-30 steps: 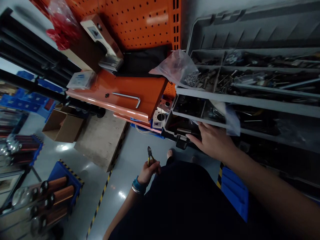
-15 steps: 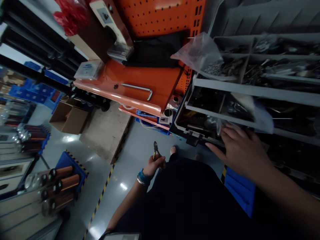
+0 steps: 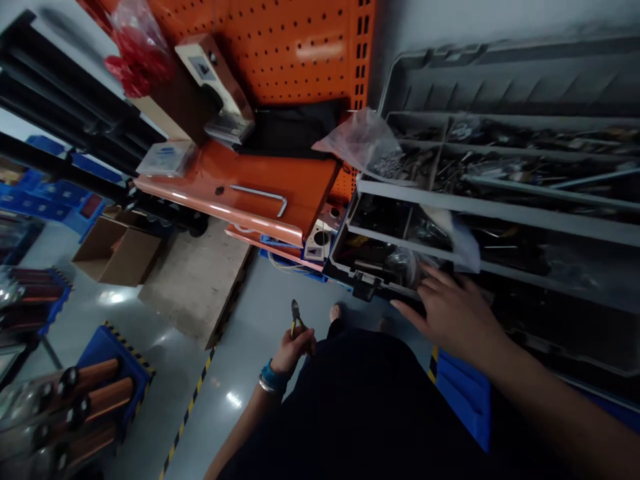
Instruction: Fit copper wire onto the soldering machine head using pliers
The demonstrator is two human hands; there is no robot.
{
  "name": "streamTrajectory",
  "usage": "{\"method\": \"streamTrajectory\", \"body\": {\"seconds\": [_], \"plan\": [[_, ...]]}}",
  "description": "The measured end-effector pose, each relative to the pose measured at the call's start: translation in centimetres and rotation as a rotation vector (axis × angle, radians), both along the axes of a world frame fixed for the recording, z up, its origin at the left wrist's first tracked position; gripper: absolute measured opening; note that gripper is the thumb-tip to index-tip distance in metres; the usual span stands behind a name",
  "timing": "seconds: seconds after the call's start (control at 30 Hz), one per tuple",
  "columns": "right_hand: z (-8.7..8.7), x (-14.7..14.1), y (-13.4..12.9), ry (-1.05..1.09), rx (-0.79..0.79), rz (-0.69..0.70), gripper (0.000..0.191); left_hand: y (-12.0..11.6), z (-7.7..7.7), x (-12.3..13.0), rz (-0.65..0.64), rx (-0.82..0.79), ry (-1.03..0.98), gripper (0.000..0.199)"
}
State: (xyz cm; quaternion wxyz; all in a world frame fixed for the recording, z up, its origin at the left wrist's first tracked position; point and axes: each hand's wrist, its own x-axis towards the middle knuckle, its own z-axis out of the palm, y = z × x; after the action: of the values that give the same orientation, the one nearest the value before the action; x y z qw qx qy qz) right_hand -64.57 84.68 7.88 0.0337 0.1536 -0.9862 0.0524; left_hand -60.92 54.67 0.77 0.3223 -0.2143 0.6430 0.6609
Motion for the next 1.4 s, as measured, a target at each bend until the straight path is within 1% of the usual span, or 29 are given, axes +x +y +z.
{"method": "streamTrajectory", "body": {"seconds": [0.07,0.13,0.2,0.23,0.27,0.33,0.4,0.43,0.57,0.73,0.8,0.87,1.0,1.07,1.1,1.17,1.27,1.33,1.4], "plan": [[0.4,0.0,-0.5,0.131,-0.063,0.026,0.05,-0.1,0.0,0.2,0.015,-0.012,0.0,0.049],[0.6,-0.4,-1.4,0.196,-0.148,0.111,0.045,-0.2,-0.1,0.3,0.03,-0.027,-0.011,0.05],[0.3,-1.5,-2.1,0.119,-0.187,0.221,0.048,0.0,-0.2,0.2,0.035,-0.041,-0.025,0.051],[0.0,-2.2,-2.4,0.054,-0.178,0.238,0.052,0.1,-0.2,0.1,0.032,-0.044,-0.029,0.052],[-0.2,-2.8,-2.5,-0.009,-0.152,0.22,0.057,0.3,-0.1,0.0,0.029,-0.044,-0.03,0.052],[-0.6,-3.7,-2.3,-0.112,-0.073,0.127,0.067,0.6,0.0,-0.3,0.018,-0.04,-0.024,0.051],[-0.5,-3.8,-1.9,-0.173,-0.008,0.063,0.074,1.0,0.1,-0.7,0.003,-0.029,-0.015,0.049],[-0.3,-3.6,-1.6,-0.191,0.019,0.053,0.075,1.1,0.2,-0.8,-0.002,-0.023,-0.014,0.048],[1.1,-1.8,-0.7,-0.219,0.121,0.013,0.076,1.3,0.3,-1.2,-0.005,0.0,-0.025,0.045],[2.4,-0.1,0.9,-0.331,0.266,-0.148,0.07,1.1,0.5,-1.5,-0.009,0.019,-0.027,0.044],[2.5,0.4,1.6,-0.359,0.267,-0.179,0.067,0.9,0.4,-1.6,-0.018,0.017,-0.021,0.044],[2.5,0.9,1.7,-0.306,0.237,-0.155,0.067,0.8,0.3,-1.6,-0.027,0.012,-0.02,0.045],[2.2,1.4,0.4,-0.053,0.183,0.005,0.064,0.7,0.2,-1.4,-0.041,0.006,-0.024,0.046],[1.9,1.2,-0.4,0.023,0.127,0.075,0.059,0.6,0.2,-1.3,-0.04,0.004,-0.028,0.047],[1.6,1.0,-0.5,0.036,0.101,0.086,0.058,0.6,0.2,-1.2,-0.038,0.001,-0.03,0.048],[1.1,0.7,-0.3,0.022,0.073,0.052,0.061,0.5,0.0,-1.1,-0.038,-0.006,-0.035,0.048],[0.8,0.6,1.2,-0.105,0.132,-0.089,0.071,0.3,-0.2,-0.8,-0.032,-0.015,-0.027,0.048],[1.1,0.9,2.4,-0.212,0.204,-0.179,0.073,0.2,-0.3,-0.7,-0.03,-0.011,-0.019,0.047],[1.7,1.3,3.0,-0.259,0.239,-0.21,0.074,0.1,-0.3,-0.6,-0.032,-0.008,-0.021,0.046]]}}
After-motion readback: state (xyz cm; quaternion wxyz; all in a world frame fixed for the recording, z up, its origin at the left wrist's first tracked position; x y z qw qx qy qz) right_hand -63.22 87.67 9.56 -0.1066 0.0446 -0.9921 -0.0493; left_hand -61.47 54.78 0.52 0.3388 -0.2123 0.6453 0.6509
